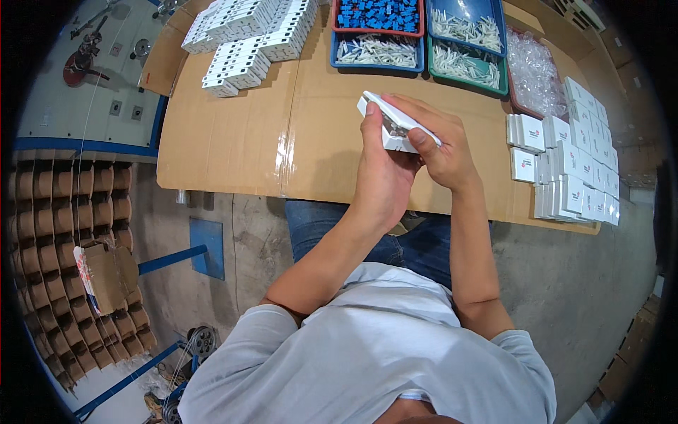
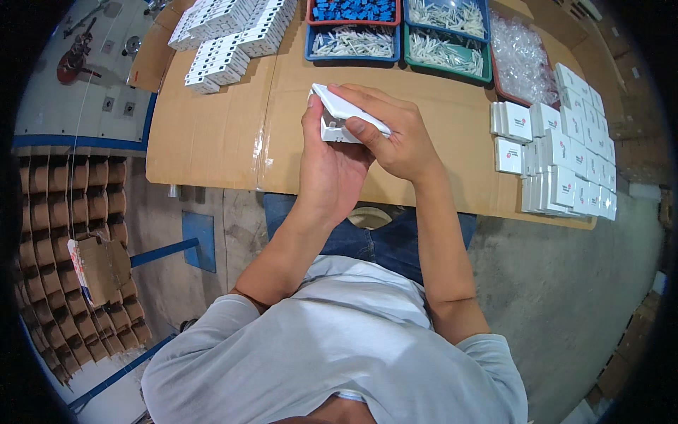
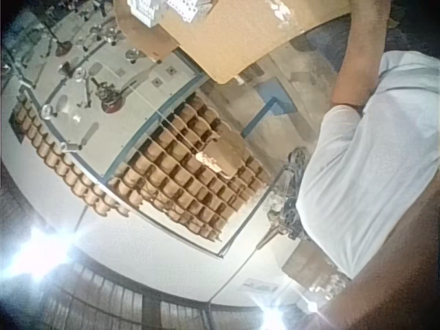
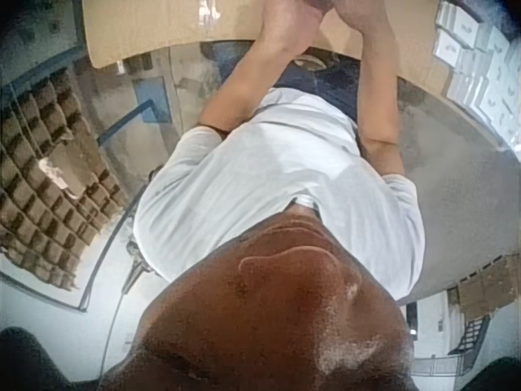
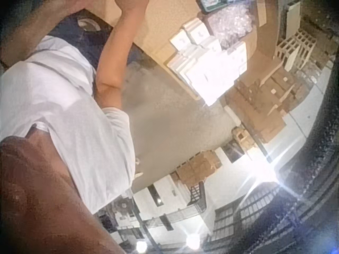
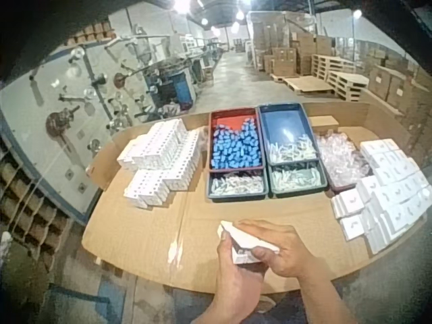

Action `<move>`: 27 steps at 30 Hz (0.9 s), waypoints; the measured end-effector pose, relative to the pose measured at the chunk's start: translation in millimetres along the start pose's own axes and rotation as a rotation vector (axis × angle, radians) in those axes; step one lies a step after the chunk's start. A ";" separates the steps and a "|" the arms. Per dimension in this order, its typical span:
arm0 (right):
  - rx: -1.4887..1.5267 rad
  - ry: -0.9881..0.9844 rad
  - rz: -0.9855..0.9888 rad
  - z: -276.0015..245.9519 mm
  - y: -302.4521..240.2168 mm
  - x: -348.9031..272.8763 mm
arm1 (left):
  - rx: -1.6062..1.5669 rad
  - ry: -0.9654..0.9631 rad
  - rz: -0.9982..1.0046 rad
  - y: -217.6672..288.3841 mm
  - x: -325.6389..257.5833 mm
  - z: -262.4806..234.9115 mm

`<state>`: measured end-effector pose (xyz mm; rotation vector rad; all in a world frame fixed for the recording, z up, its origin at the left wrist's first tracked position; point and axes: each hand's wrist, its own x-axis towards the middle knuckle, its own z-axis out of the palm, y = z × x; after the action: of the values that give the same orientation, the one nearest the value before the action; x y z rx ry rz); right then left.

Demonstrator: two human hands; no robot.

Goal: Folding small cardboard boxes and placing components from plastic bags and bins into them.

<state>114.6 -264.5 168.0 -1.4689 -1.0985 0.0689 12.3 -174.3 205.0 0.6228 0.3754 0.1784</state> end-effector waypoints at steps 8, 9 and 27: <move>0.037 0.028 0.028 3.4 4.2 -3.3 | 0.001 0.008 0.002 -2.4 1.5 -3.1; 0.014 0.015 0.018 2.8 4.1 -2.5 | -0.001 0.010 0.000 -2.1 1.3 -3.3; 0.372 -0.017 0.295 -5.2 2.9 -7.4 | -0.003 0.016 0.016 -2.8 5.2 -2.4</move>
<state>115.4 -272.5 163.1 -1.2814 -0.8215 0.4698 16.3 -173.9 200.0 0.6217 0.3855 0.1991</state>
